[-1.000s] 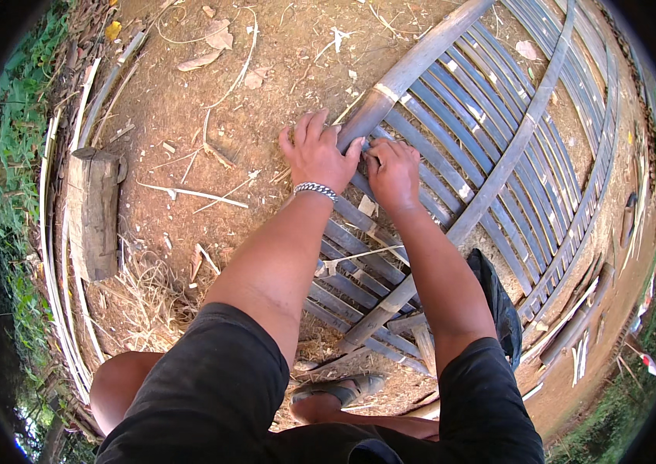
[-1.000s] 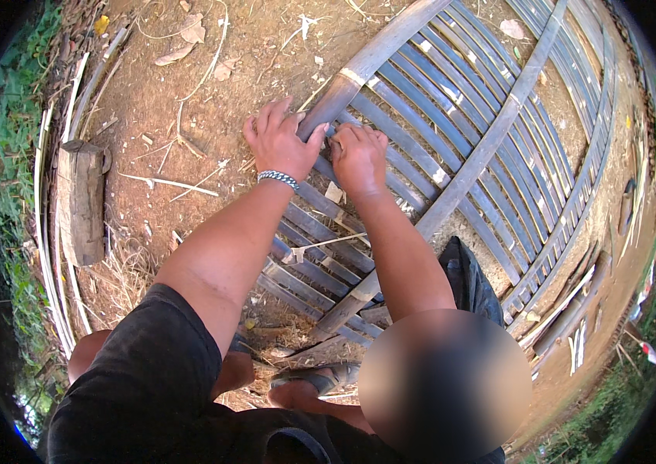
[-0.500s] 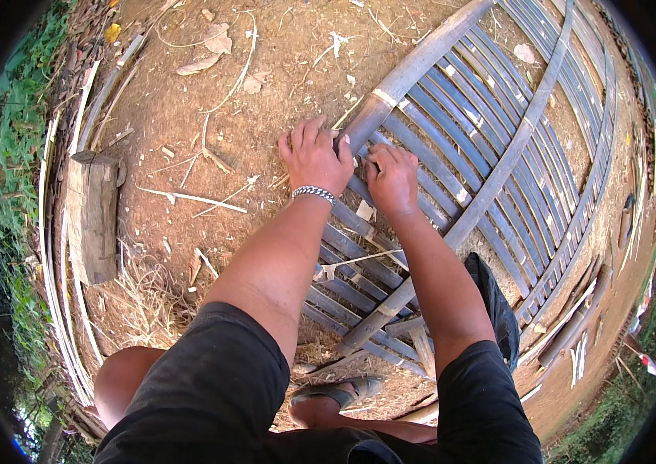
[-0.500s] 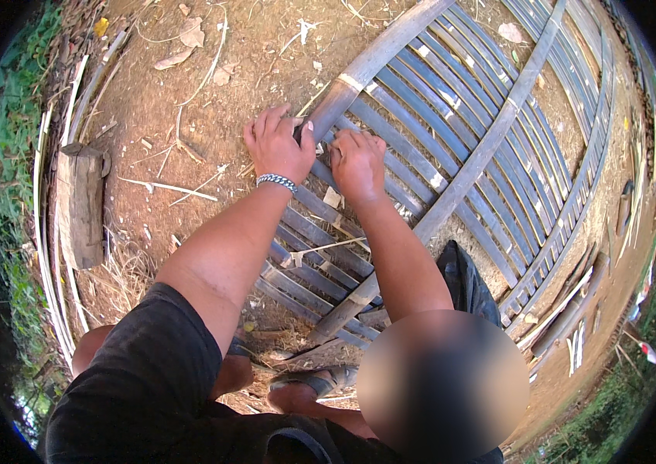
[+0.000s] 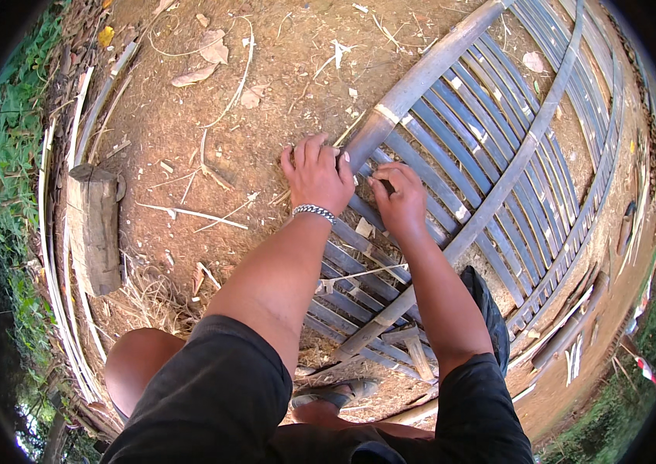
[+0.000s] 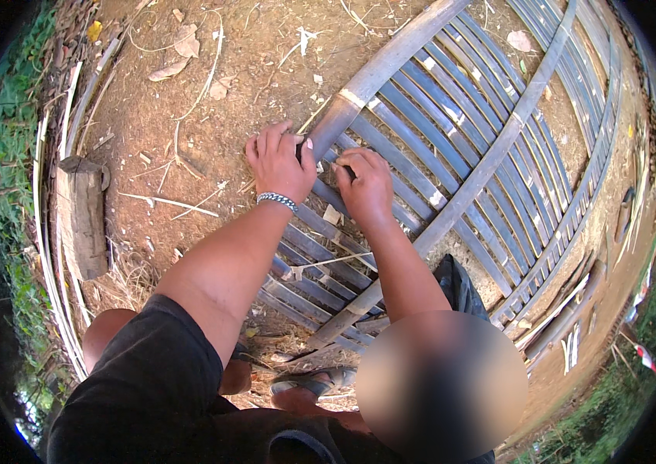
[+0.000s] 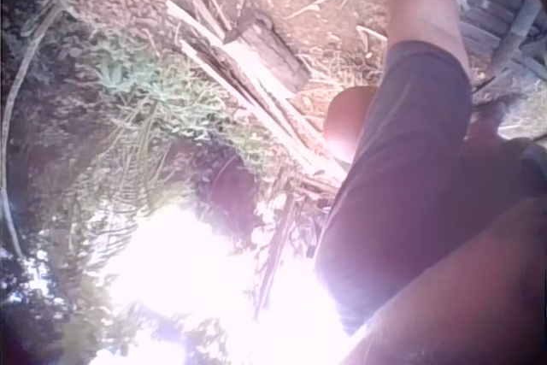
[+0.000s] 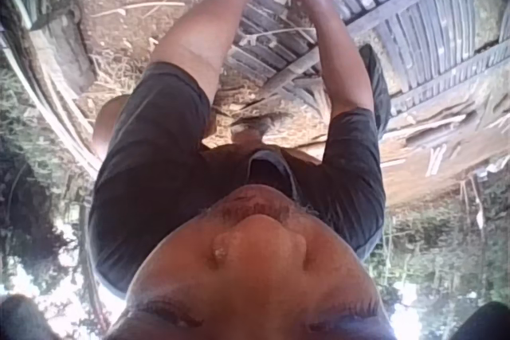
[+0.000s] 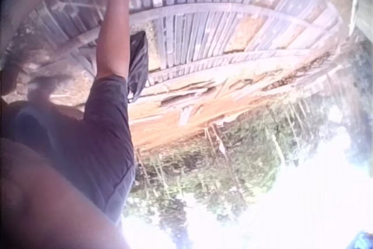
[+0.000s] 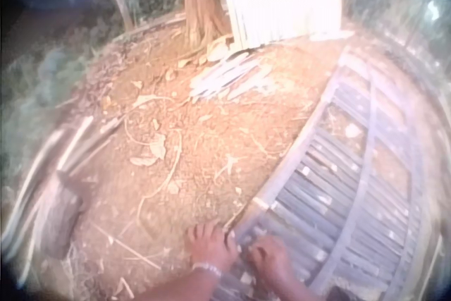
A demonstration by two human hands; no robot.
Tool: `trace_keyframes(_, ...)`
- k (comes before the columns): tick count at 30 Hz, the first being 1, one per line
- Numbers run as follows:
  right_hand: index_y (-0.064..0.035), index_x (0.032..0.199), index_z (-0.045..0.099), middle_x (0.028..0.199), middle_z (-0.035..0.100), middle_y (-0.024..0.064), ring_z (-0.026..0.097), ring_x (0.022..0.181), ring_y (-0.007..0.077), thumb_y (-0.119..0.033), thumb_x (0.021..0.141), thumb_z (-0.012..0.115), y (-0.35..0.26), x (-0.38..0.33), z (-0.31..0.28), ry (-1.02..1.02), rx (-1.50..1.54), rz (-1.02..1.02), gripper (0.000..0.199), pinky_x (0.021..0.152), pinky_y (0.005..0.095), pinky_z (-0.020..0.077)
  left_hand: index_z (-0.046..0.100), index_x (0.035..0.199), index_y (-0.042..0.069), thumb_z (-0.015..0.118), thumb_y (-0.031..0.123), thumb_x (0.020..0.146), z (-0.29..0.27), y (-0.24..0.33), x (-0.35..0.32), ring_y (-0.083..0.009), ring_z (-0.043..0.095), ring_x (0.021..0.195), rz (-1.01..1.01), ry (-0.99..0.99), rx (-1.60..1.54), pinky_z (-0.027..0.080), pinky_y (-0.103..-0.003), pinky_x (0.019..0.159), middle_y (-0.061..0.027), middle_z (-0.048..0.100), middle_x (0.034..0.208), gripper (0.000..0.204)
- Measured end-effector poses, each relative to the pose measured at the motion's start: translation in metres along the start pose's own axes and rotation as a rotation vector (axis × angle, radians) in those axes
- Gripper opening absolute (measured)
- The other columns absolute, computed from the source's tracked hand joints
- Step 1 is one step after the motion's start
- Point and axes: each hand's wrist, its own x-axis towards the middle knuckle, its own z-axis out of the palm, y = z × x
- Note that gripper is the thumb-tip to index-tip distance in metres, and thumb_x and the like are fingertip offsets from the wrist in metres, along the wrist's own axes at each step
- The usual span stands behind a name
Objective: The person assembles a bamboo panel by aligning bamboo slats onto crossbeams and hammering them into place using a small mallet.
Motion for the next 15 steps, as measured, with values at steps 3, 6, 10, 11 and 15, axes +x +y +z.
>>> trace_keyframes(3, -0.0103, 0.087, 0.072, 0.101, 0.073, 0.0053, 0.068, 0.095, 0.0286, -0.008, 0.077, 0.080, 0.0053, 0.0017, 0.0032, -0.014, -0.103, -0.092, 0.014, 0.088, 0.0419, 0.0485, 0.070, 0.095, 0.006, 0.064, 0.027, 0.090, 0.0012, 0.0013, 0.0005, -0.0290, 0.051, 0.131, 0.014, 0.003, -0.003, 0.024, -0.056, 0.117, -0.0089, 0.062, 0.129, 0.022)
trace_keyframes(6, -0.0118, 0.086, 0.070, 0.097, 0.072, 0.0023, 0.067, 0.090, 0.0264, -0.007, 0.077, 0.080, 0.0003, 0.0049, 0.0039, -0.018, -0.163, -0.152, 0.013, 0.086, 0.0400, 0.0456, 0.071, 0.098, 0.007, 0.063, 0.027, 0.091, 0.0006, 0.0001, 0.0010, -0.0279, 0.049, 0.133, 0.011, -0.026, -0.015, 0.022, -0.058, 0.118, -0.0085, 0.060, 0.131, 0.022)
trace_keyframes(10, -0.0123, 0.085, 0.069, 0.096, 0.071, 0.0009, 0.065, 0.088, 0.0250, -0.006, 0.078, 0.079, 0.0034, 0.0060, 0.0039, -0.019, -0.180, -0.200, 0.013, 0.086, 0.0395, 0.0447, 0.072, 0.100, 0.007, 0.062, 0.026, 0.092, 0.0002, -0.0006, 0.0023, -0.0268, 0.048, 0.135, 0.011, -0.058, -0.035, 0.021, -0.059, 0.119, -0.0077, 0.059, 0.132, 0.022)
trace_keyframes(11, -0.0123, 0.085, 0.069, 0.096, 0.071, 0.0009, 0.065, 0.088, 0.0249, -0.006, 0.078, 0.079, 0.0038, 0.0068, 0.0032, -0.027, -0.178, -0.213, 0.013, 0.086, 0.0394, 0.0448, 0.071, 0.097, 0.007, 0.063, 0.026, 0.092, 0.0006, -0.0006, 0.0026, -0.0269, 0.049, 0.133, 0.017, -0.041, -0.037, 0.022, -0.058, 0.118, -0.0073, 0.060, 0.131, 0.021)
trace_keyframes(15, -0.0120, 0.084, 0.069, 0.095, 0.071, 0.0008, 0.065, 0.087, 0.0247, -0.006, 0.077, 0.079, 0.0036, 0.0085, 0.0021, -0.017, -0.181, -0.238, 0.014, 0.085, 0.0389, 0.0451, 0.069, 0.093, 0.008, 0.064, 0.024, 0.092, 0.0028, -0.0006, 0.0027, -0.0262, 0.051, 0.132, 0.028, -0.007, -0.052, 0.023, -0.054, 0.118, -0.0061, 0.062, 0.129, 0.016)
